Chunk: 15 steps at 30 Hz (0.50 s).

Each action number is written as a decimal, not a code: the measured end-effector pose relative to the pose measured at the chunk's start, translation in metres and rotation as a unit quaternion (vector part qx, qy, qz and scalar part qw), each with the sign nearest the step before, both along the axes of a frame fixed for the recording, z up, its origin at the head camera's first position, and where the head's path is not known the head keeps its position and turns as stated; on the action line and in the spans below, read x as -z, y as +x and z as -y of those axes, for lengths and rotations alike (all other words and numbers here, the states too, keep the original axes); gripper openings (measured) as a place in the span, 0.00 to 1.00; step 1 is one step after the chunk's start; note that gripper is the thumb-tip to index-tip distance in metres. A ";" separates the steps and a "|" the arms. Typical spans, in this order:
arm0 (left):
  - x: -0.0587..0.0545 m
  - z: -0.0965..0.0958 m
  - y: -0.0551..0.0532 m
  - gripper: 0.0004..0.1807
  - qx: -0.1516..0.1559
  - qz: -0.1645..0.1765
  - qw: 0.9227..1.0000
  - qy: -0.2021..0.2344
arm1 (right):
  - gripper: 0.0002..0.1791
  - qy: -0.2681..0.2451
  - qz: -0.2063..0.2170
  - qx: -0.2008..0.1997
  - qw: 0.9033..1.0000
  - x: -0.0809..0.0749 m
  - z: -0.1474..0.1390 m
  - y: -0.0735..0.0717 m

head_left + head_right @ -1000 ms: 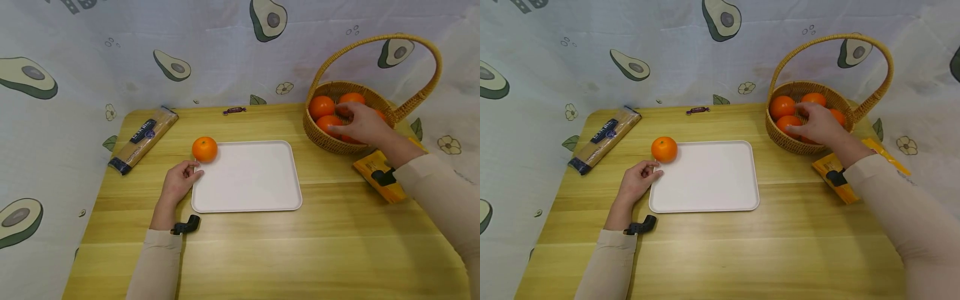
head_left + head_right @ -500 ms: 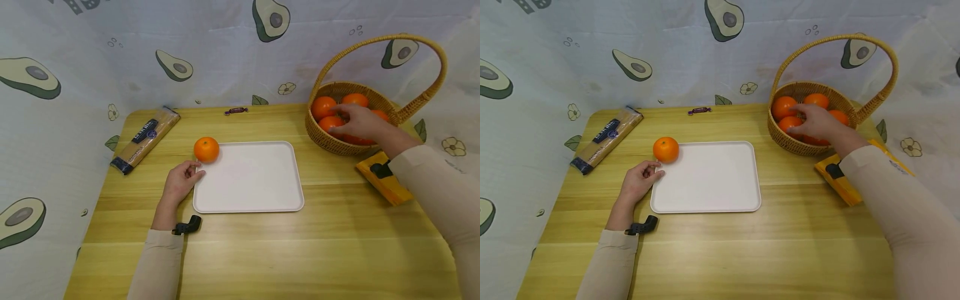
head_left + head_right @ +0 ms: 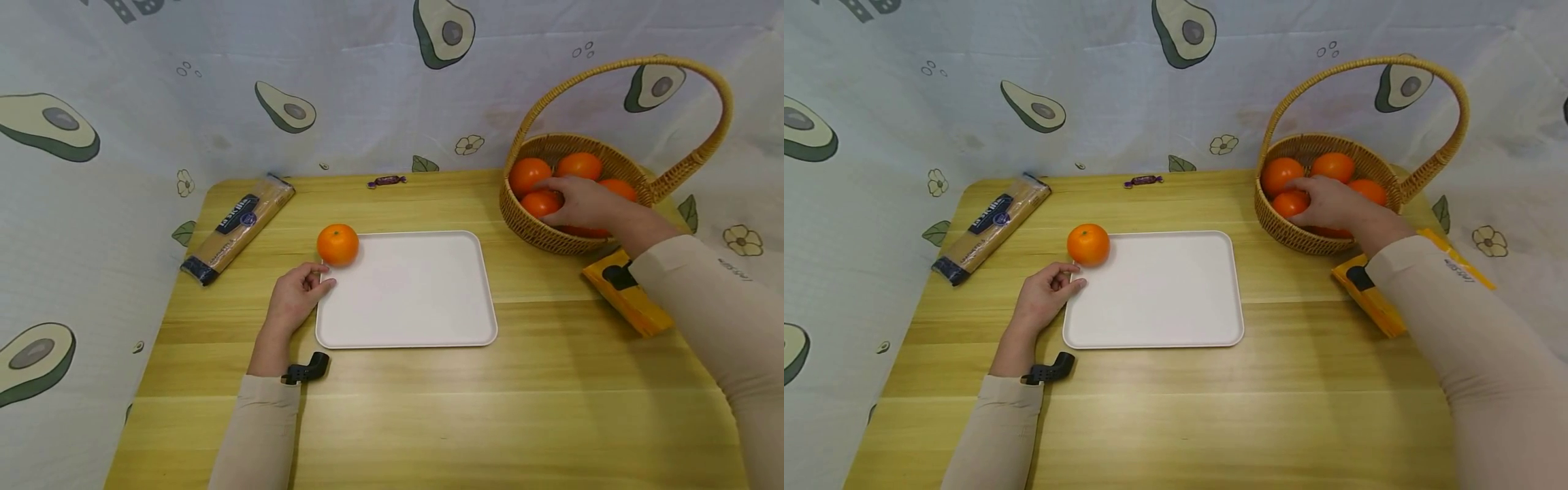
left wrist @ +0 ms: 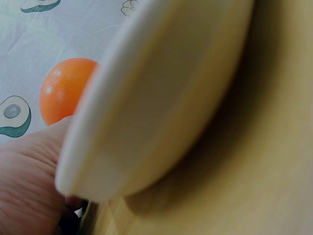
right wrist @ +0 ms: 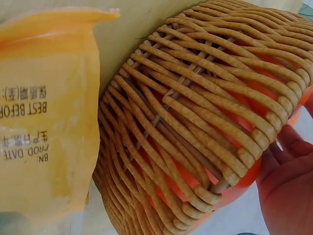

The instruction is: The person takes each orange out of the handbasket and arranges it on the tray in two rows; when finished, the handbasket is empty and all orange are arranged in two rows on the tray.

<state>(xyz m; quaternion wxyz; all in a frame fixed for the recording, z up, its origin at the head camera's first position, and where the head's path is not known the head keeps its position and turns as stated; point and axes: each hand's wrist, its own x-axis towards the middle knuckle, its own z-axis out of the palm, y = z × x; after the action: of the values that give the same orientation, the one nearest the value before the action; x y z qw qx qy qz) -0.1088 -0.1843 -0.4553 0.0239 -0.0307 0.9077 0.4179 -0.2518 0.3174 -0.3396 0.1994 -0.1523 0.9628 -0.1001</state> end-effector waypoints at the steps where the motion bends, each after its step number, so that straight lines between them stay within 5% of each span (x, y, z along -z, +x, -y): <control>1: 0.000 0.000 0.000 0.16 0.000 -0.001 1.000 0.000 | 0.40 0.000 0.000 0.000 1.000 0.000 0.000 0.000; 15: 0.000 0.001 0.000 0.16 -0.001 0.001 1.000 0.000 | 0.38 -0.008 -0.011 -0.004 1.000 0.002 0.000 0.000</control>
<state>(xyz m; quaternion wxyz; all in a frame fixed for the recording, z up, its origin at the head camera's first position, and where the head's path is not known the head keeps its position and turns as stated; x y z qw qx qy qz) -0.1085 -0.1850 -0.4552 0.0245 -0.0317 0.9076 0.4179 -0.2516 0.3178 -0.3419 0.1881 -0.1584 0.9636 -0.1049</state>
